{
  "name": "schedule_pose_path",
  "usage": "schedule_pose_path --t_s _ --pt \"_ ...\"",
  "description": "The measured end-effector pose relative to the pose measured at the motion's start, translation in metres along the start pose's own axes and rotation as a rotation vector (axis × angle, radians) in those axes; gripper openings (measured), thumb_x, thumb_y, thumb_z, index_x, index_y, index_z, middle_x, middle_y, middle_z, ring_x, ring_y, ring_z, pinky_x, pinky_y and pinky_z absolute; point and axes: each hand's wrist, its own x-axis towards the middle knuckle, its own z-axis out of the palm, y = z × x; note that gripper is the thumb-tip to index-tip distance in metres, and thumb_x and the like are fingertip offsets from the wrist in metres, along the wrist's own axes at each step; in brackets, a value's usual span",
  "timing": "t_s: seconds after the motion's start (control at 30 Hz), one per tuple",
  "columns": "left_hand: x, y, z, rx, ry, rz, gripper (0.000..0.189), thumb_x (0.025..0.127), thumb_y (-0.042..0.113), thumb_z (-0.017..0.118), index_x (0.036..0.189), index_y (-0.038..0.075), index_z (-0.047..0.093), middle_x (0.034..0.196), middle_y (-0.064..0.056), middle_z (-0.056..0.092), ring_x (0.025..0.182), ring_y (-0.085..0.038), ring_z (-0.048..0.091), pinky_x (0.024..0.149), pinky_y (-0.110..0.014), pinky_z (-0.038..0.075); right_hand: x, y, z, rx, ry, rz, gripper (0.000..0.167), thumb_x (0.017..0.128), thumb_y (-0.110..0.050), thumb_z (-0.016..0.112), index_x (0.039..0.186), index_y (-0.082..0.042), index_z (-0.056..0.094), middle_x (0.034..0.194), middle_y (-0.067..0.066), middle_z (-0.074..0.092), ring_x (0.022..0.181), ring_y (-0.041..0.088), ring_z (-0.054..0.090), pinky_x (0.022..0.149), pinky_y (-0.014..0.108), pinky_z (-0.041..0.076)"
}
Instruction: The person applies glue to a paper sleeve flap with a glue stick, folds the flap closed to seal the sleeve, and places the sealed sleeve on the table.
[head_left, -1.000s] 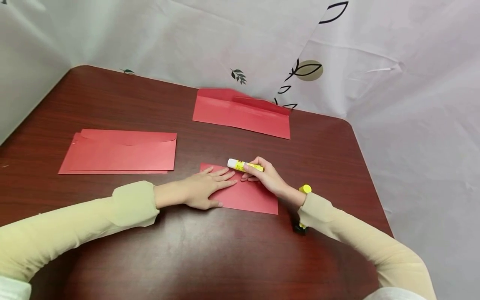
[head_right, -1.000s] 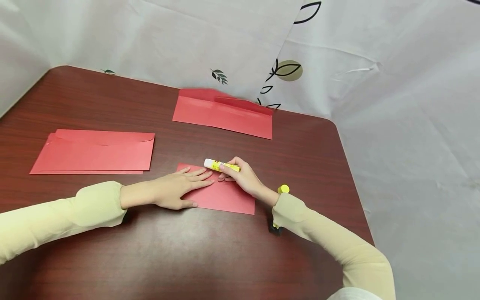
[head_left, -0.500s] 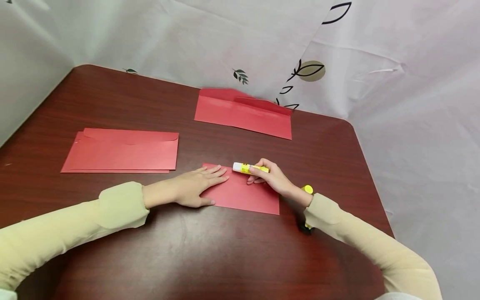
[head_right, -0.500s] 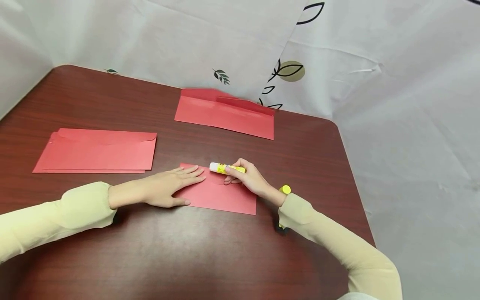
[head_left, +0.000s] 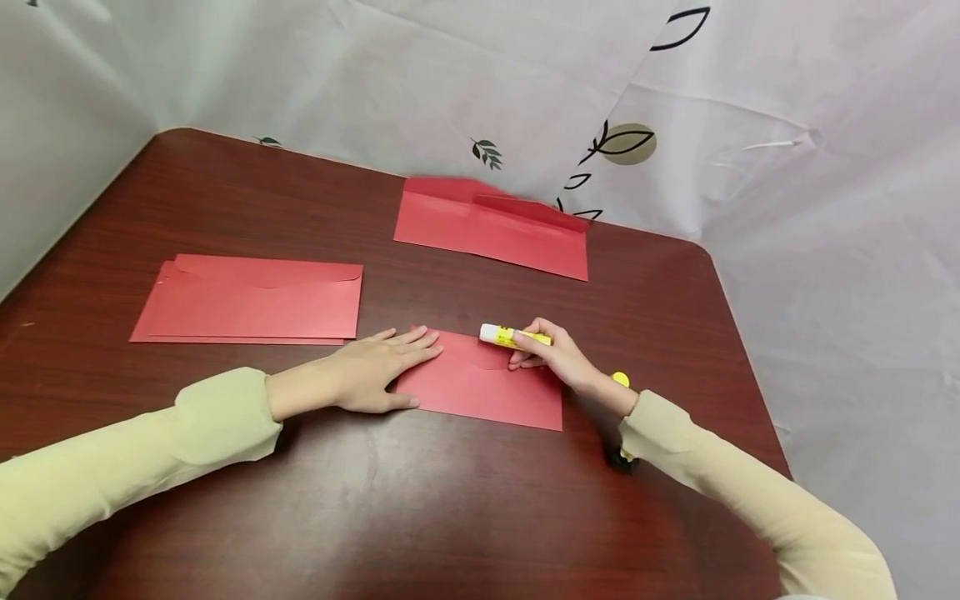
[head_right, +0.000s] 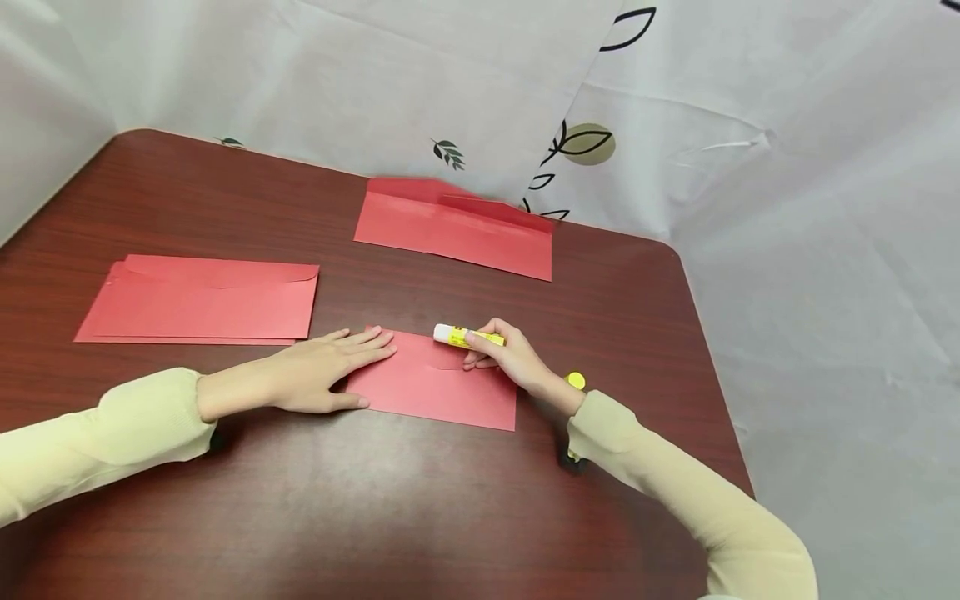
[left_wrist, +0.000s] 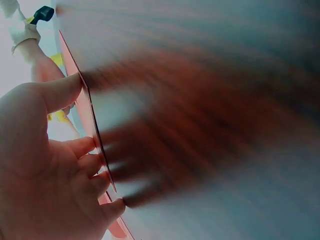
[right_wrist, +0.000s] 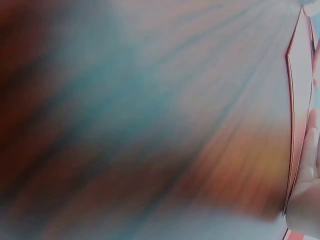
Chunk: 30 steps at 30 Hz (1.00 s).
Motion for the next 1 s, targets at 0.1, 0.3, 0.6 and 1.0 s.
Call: schedule_pose_path --t_s 0.1,0.3,0.6,1.0 --pt "-0.003 -0.001 0.001 0.009 0.022 -0.01 0.073 0.09 0.04 0.062 0.15 0.01 0.033 0.158 -0.011 0.028 0.147 -0.029 0.023 0.118 -0.055 0.017 -0.003 0.002 -0.007 0.004 0.018 0.01 0.011 0.098 -0.016 0.053 0.095 -0.006 0.05 0.072 -0.004 0.071 0.07 0.009 0.07 0.073 0.024 0.058" --pt "-0.007 0.001 0.003 0.055 0.056 -0.05 0.074 0.09 0.043 0.061 0.15 0.01 0.033 0.158 -0.011 0.028 0.147 -0.028 0.024 0.117 -0.055 0.02 -0.01 0.006 -0.02 -0.012 0.071 0.018 0.009 0.098 -0.015 0.053 0.093 -0.009 0.05 0.07 -0.006 0.069 0.068 0.006 0.069 0.071 0.021 0.057" --pt "-0.004 0.007 0.002 0.05 0.089 -0.098 0.074 0.085 0.043 0.068 0.147 0.012 0.04 0.156 -0.01 0.033 0.145 -0.028 0.029 0.115 -0.056 0.024 -0.015 0.006 -0.021 0.05 0.108 0.039 0.01 0.099 -0.018 0.053 0.096 -0.009 0.049 0.074 -0.003 0.072 0.076 0.011 0.072 0.071 0.022 0.058" --pt "0.004 0.008 -0.002 0.049 0.126 -0.12 0.072 0.075 0.046 0.077 0.136 0.015 0.053 0.151 -0.012 0.04 0.141 -0.031 0.034 0.107 -0.057 0.034 -0.002 0.001 0.004 0.052 0.046 -0.011 0.014 0.097 -0.015 0.056 0.099 -0.002 0.05 0.081 0.001 0.072 0.075 0.008 0.071 0.073 0.026 0.058"
